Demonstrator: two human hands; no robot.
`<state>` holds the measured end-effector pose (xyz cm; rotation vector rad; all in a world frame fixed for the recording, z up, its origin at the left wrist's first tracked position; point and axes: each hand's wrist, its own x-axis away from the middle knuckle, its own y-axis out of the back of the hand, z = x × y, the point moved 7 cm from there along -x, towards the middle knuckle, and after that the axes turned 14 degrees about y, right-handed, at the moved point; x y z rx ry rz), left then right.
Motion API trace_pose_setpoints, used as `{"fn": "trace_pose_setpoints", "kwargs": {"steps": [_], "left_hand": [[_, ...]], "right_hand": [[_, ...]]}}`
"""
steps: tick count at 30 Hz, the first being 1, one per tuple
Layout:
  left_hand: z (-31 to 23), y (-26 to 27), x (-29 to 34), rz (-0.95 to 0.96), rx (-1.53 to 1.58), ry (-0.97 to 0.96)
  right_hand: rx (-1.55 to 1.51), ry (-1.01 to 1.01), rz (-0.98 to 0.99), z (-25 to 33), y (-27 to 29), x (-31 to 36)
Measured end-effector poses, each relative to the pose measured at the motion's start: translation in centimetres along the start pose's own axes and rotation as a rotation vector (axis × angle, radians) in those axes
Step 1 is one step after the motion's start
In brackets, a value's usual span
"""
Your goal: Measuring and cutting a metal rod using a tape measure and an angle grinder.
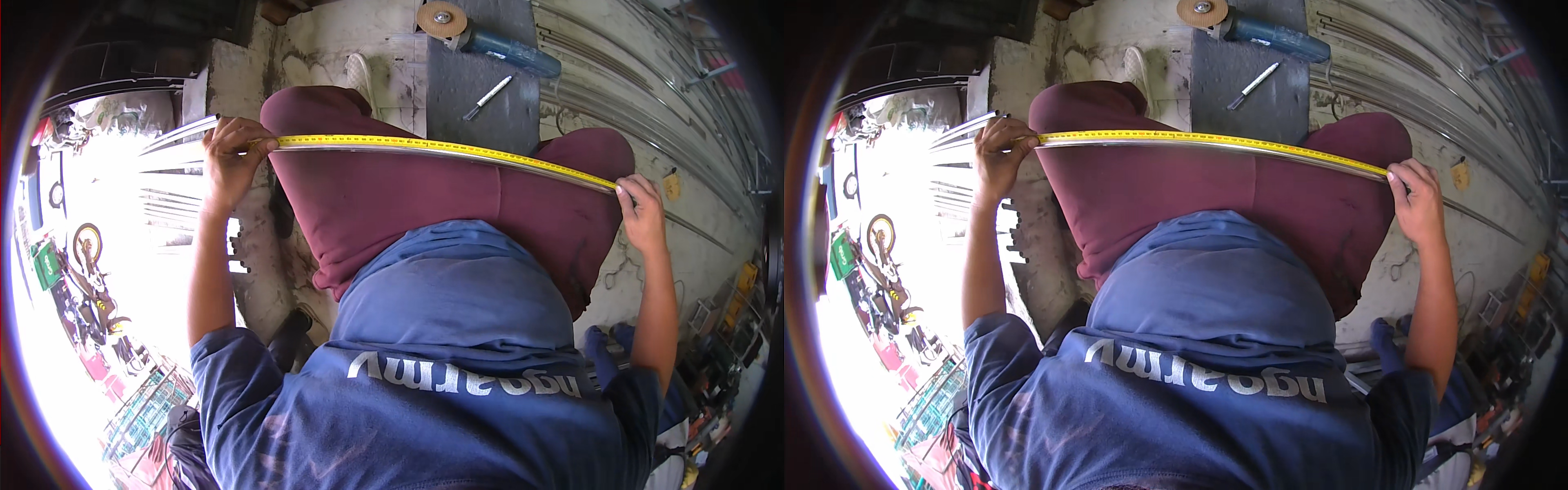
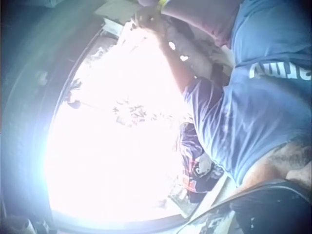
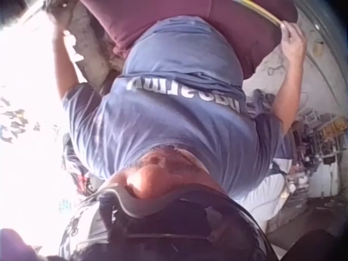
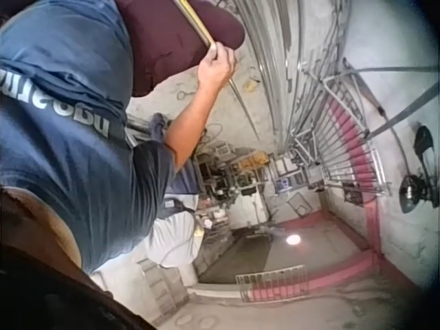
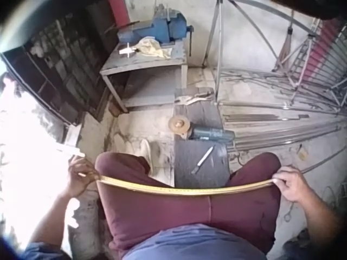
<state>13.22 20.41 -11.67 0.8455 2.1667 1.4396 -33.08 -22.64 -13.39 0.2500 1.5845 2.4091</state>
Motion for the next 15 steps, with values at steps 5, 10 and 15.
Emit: {"fn": "trace_pose_setpoints", "kwargs": {"steps": [5,10,15], "left_hand": [[-0.5,-0.5,-0.2,0.043,0.034,0.039],[-0.3,-1.4,0.0,0.124,0.104,0.095],[-0.2,-1.6,0.3,0.146,0.123,0.105]], "right_hand": [[0.088,0.063,-0.058,0.0,-0.5,1.1],[0.269,0.121,-0.012,1.6,-1.1,1.5],[0.319,0.048,0.101,3.9,-1.0,-0.8]]}}
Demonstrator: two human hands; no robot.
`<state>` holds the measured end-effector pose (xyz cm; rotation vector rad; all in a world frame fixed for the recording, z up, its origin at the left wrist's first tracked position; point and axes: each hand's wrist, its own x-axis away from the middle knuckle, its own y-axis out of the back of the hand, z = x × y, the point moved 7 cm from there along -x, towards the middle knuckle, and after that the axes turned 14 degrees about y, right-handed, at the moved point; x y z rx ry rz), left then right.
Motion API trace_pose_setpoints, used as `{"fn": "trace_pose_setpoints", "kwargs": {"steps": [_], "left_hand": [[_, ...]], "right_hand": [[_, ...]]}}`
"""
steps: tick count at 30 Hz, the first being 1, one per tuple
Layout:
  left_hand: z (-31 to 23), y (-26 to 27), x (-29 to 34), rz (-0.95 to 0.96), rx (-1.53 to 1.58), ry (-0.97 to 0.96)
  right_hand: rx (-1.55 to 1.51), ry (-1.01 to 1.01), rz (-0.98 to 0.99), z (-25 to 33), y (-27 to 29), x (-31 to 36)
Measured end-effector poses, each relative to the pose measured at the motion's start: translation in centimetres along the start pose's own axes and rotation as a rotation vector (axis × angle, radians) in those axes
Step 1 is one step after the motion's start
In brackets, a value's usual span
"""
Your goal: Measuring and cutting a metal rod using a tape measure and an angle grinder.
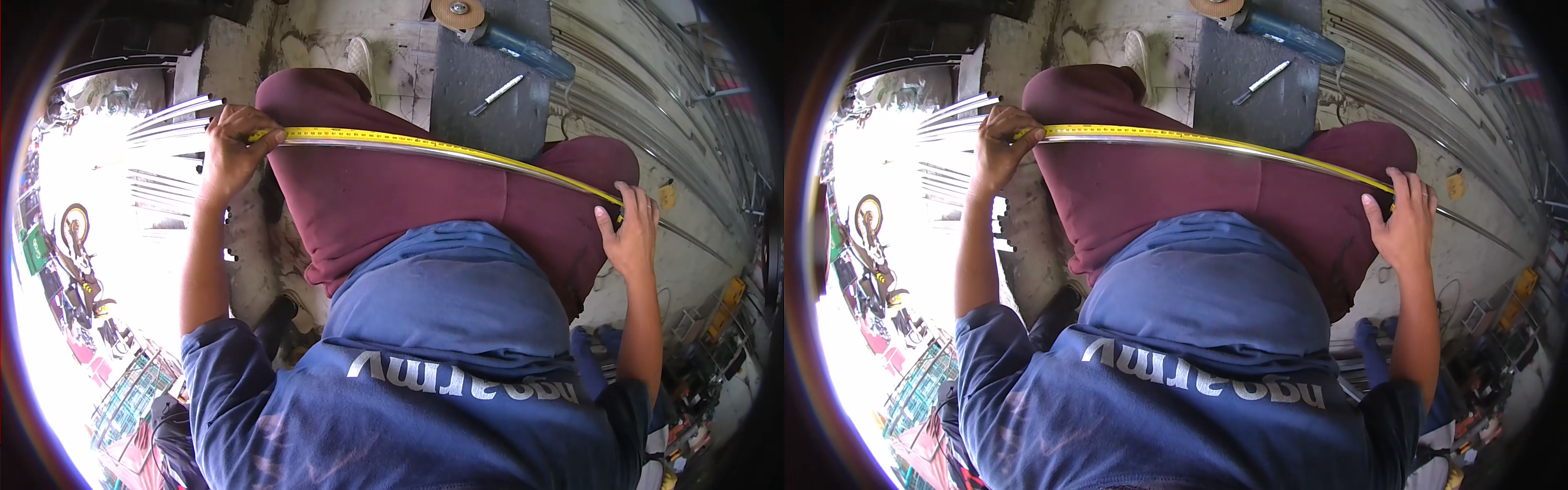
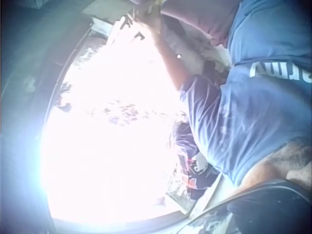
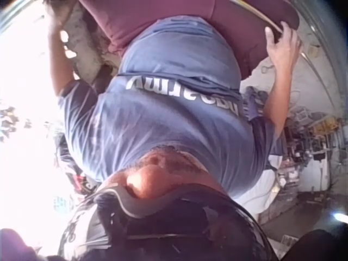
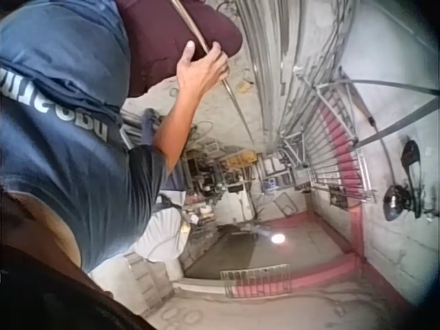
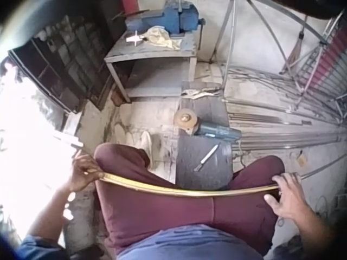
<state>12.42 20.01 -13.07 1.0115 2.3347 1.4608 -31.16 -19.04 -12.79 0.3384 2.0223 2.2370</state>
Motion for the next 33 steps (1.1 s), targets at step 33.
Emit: {"fn": "trace_pose_setpoints", "kwargs": {"steps": [33], "left_hand": [[1.4,-0.3,0.5,-0.033,-0.027,0.001]], "right_hand": [[-0.323,-0.384,-0.033,-2.7,-0.2,3.6]]}}
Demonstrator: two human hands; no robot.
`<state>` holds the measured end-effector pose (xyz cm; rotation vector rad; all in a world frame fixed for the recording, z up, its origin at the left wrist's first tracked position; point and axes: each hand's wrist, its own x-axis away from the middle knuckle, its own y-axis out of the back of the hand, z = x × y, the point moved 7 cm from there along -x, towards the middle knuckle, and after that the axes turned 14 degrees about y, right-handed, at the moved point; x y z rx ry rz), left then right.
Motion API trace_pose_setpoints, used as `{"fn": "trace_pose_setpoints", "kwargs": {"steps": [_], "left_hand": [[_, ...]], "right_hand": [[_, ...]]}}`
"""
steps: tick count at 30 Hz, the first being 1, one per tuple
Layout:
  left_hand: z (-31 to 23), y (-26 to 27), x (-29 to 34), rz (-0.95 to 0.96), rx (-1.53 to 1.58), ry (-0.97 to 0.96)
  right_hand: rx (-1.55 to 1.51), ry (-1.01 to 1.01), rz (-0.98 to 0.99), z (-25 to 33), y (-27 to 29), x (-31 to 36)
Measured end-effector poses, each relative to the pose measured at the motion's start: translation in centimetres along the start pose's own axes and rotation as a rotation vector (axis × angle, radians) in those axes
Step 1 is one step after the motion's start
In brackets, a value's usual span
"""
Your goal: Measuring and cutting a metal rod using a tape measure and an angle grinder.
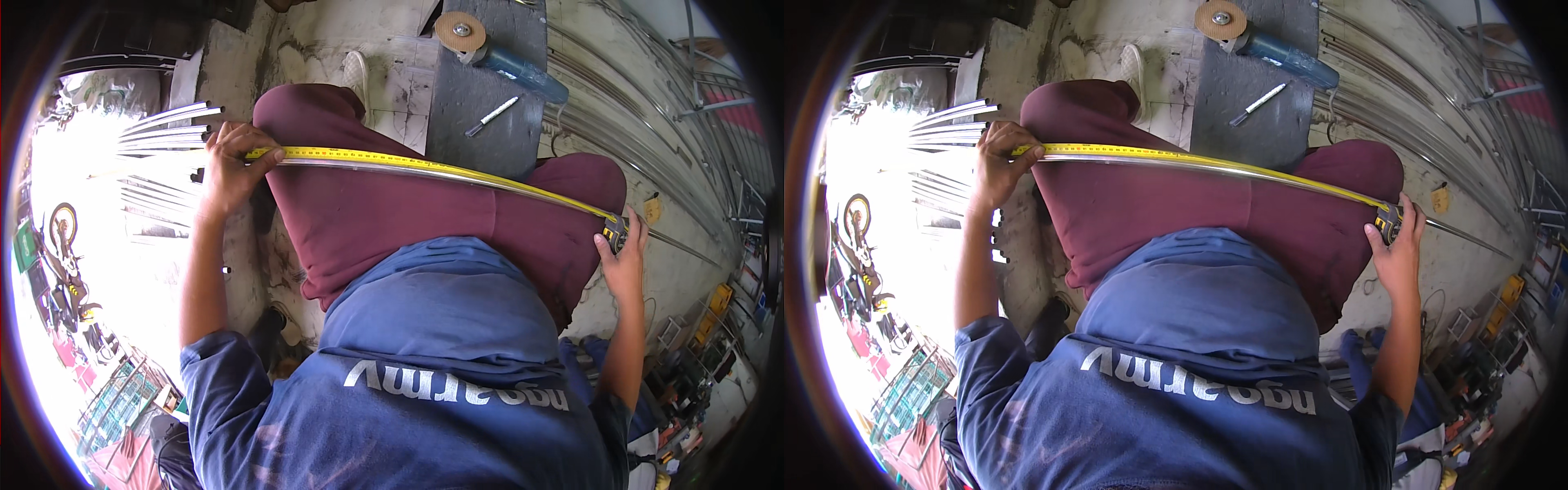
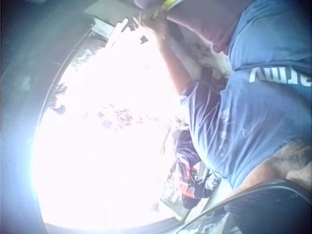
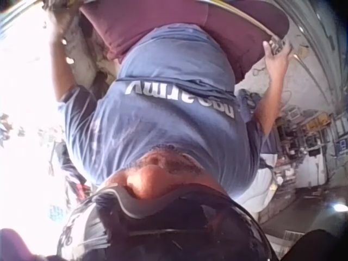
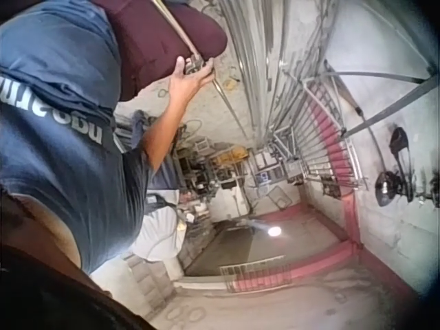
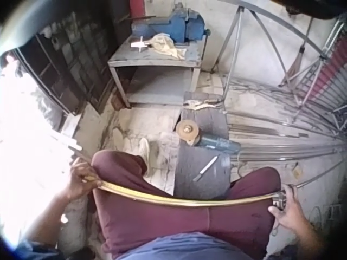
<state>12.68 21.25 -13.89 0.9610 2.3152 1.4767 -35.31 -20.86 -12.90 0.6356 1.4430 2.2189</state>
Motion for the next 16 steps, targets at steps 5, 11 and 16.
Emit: {"fn": "trace_pose_setpoints", "kwargs": {"steps": [5,11,16], "left_hand": [[0.6,-0.1,-0.2,0.036,-0.009,0.017],[-1.3,1.4,1.0,-0.276,-0.181,-0.008],[-1.2,1.6,0.9,-0.269,-0.205,0.073]], "right_hand": [[0.085,0.182,-0.029,0.9,0.0,0.2],[0.051,0.127,0.008,2.5,2.5,-2.4],[-0.054,0.098,0.193,4.1,2.7,-9.4]]}}
